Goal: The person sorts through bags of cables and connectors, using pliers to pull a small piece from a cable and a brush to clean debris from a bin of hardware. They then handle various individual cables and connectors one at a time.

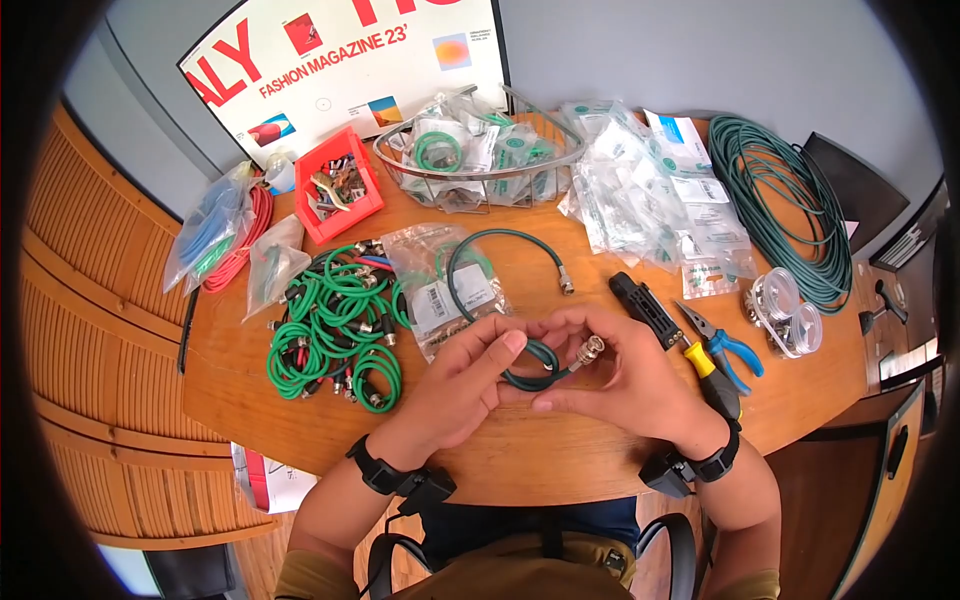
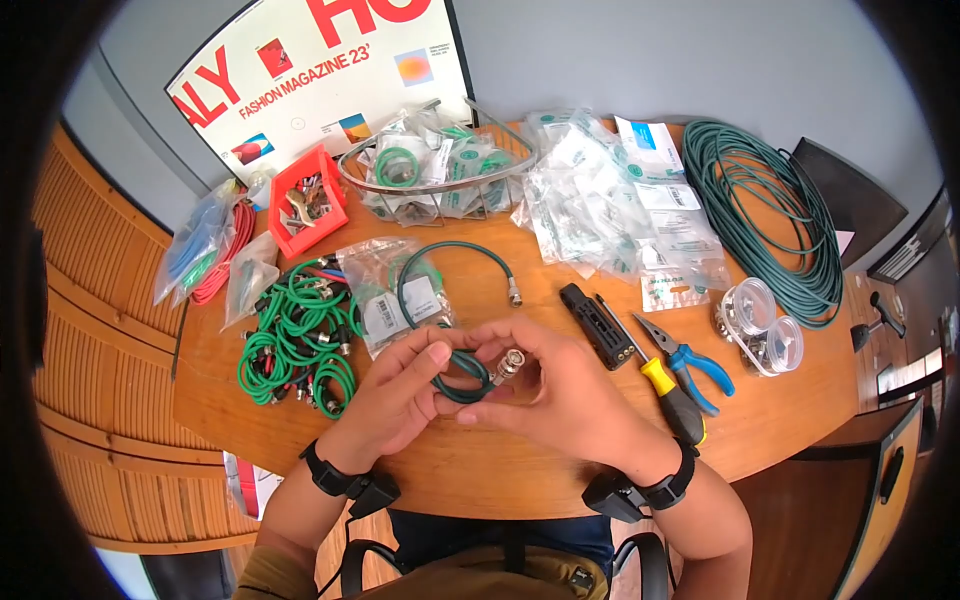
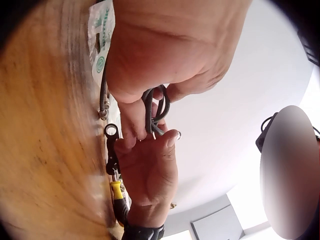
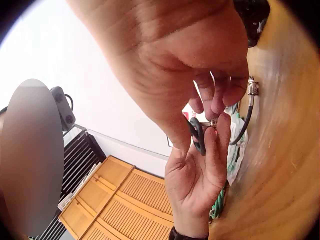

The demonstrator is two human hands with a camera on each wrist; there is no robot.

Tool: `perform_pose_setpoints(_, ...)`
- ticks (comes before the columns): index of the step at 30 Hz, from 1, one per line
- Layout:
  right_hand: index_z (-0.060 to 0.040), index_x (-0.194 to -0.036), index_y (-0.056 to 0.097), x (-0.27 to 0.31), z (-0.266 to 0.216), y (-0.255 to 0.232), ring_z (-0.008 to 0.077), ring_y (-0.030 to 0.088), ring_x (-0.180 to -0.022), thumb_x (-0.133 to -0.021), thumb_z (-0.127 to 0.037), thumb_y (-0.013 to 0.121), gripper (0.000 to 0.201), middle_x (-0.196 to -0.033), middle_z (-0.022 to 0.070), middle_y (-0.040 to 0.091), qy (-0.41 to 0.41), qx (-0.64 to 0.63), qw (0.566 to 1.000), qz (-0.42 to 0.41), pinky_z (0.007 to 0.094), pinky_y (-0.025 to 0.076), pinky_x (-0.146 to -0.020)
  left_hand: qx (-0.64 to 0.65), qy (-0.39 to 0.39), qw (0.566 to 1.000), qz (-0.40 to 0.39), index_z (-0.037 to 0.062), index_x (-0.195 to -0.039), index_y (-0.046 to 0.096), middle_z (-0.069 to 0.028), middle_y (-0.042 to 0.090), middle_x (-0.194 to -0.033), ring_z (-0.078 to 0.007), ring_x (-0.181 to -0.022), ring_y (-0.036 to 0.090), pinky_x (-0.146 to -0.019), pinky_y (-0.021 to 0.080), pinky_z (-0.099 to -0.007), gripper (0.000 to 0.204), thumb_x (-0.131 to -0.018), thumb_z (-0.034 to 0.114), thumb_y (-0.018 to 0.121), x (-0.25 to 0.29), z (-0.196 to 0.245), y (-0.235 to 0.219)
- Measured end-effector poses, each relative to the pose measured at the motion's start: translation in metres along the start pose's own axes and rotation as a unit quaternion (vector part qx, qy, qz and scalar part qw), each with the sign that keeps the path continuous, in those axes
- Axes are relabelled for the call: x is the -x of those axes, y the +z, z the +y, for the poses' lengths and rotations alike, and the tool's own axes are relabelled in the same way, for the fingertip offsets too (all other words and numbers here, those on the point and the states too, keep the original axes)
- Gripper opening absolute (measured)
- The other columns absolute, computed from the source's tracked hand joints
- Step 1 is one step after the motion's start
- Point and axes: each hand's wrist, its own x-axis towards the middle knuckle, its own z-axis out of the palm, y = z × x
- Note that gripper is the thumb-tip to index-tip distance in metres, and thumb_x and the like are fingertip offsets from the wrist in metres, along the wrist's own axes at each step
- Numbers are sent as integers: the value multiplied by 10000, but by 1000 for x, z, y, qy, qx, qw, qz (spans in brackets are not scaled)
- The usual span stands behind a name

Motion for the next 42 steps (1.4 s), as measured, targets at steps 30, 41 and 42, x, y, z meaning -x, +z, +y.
perform_pose_setpoints(30,-34,-1275,599,1,7,2,84,601,-885,-1085,-152,646,228,-962,20,652,57,-82,991,-86,269,494,-782,31,4,999,-10,11,-1295,592,-136,708,-1223,-263,-1027,771,-729,679,-349,298,-1134,252,521,0,-2,-6)
perform_pose_setpoints(41,-18,-1223,598,-5,19,-3,64,600,-919,-1130,-200,571,206,-1009,-13,628,68,-139,988,5,241,495,-803,9,78,995,61,3,-1469,536,-88,693,-1256,-240,-1103,727,-882,593,-323,447,-1038,40,647,1,-2,2)
perform_pose_setpoints(42,-12,-1242,609,-5,20,-5,73,607,-962,-1140,-226,547,245,-1048,-4,641,71,-133,989,0,243,502,-824,12,84,994,73,6,-1496,526,-80,693,-1264,-218,-1136,707,-913,575,-311,503,-1013,1,668,1,-2,0)
